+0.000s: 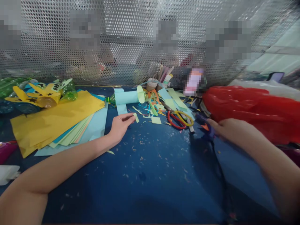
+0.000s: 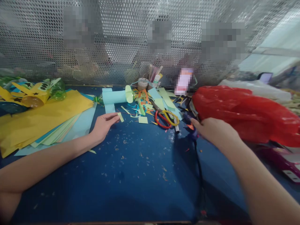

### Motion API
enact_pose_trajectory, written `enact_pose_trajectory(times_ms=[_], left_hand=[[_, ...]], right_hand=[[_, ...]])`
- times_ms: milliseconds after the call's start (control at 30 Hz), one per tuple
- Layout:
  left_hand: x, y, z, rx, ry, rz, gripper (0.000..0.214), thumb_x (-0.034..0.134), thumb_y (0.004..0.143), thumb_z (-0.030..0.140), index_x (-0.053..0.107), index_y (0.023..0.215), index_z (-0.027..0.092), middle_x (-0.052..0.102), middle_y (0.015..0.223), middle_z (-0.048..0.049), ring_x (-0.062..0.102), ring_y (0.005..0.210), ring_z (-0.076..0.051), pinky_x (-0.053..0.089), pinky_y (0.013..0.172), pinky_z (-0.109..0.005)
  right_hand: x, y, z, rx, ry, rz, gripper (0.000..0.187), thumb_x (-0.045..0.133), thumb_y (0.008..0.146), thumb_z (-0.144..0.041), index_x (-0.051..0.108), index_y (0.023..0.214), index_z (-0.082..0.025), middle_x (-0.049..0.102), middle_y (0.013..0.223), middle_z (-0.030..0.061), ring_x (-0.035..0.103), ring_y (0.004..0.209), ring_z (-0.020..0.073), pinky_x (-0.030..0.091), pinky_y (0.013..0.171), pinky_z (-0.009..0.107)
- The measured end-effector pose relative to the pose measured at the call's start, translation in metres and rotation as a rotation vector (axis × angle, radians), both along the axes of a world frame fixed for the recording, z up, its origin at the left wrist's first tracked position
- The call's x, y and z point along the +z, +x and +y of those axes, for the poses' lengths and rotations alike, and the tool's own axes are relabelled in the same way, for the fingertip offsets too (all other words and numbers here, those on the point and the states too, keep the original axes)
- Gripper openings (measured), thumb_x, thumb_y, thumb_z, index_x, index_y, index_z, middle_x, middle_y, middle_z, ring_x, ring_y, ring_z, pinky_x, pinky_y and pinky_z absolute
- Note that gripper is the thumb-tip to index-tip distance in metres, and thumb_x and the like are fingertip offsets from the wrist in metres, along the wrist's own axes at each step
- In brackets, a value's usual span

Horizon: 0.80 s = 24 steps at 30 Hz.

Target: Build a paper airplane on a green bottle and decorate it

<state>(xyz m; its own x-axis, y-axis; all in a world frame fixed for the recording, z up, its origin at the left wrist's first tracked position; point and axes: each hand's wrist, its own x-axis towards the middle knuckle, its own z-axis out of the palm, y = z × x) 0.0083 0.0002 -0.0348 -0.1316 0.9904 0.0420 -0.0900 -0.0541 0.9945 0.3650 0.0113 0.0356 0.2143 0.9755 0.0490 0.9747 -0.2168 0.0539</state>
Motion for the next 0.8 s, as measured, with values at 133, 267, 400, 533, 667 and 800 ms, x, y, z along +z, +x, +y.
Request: enact_pose_trajectory(times_ms=[133,267,400,533,667,800], left_hand=[[0.001,0.001,-0.001,-0.007,-0.006,-0.006,0.021,0.077,0.069,0.028,0.077,0.088,0.018,0.074,0.077,-0.0041,0.065,0.071,-0.016,0.052,0.071,-0.031],[0.002,0.001,-0.003,-0.023,0.031,-0.040,0.021,0.078,0.067,0.029,0.077,0.085,0.018,0.075,0.078,-0.0035,0.065,0.072,-0.016,0.052,0.075,-0.031],[0.003,0.001,-0.004,-0.029,0.030,-0.037,0.023,0.078,0.066,0.032,0.077,0.085,0.018,0.075,0.082,-0.0044,0.067,0.078,-0.018,0.053,0.080,-0.034],[0.003,0.002,-0.005,-0.054,0.025,-0.009,0.022,0.078,0.066,0.031,0.077,0.085,0.020,0.076,0.087,-0.0052,0.068,0.086,-0.021,0.053,0.083,-0.036],[0.006,0.003,-0.006,-0.067,0.021,0.018,0.020,0.079,0.065,0.030,0.077,0.083,0.020,0.076,0.089,-0.0049,0.069,0.087,-0.022,0.054,0.084,-0.037],[0.007,0.004,-0.008,-0.104,0.030,0.028,0.019,0.079,0.066,0.030,0.078,0.082,0.021,0.077,0.090,-0.0046,0.069,0.088,-0.021,0.053,0.086,-0.036]], right_hand=[[0.004,-0.085,-0.007,0.423,0.016,0.550,0.030,0.057,0.084,-0.047,0.063,0.071,-0.021,0.068,0.066,0.0043,0.064,0.061,0.0178,0.047,0.062,0.031],[-0.030,-0.162,-0.002,0.733,0.058,1.019,0.027,0.070,0.074,-0.040,0.060,0.091,-0.021,0.069,0.091,0.0061,0.066,0.080,0.0185,0.055,0.075,0.034],[-0.064,-0.189,0.003,0.744,0.023,1.182,0.028,0.070,0.074,-0.037,0.056,0.091,-0.021,0.065,0.088,0.0047,0.064,0.078,0.0174,0.056,0.076,0.038],[-0.076,-0.185,-0.001,0.721,0.033,1.256,0.028,0.070,0.074,-0.038,0.054,0.090,-0.021,0.062,0.079,0.0010,0.063,0.072,0.0163,0.056,0.073,0.036],[-0.075,-0.183,-0.005,0.723,0.080,1.256,0.025,0.069,0.075,-0.038,0.054,0.088,-0.022,0.062,0.078,0.0004,0.063,0.070,0.0160,0.055,0.071,0.035],[-0.072,-0.184,-0.006,0.716,0.133,1.248,0.021,0.068,0.077,-0.036,0.055,0.084,-0.022,0.062,0.078,0.0002,0.060,0.066,0.0141,0.053,0.068,0.032]])
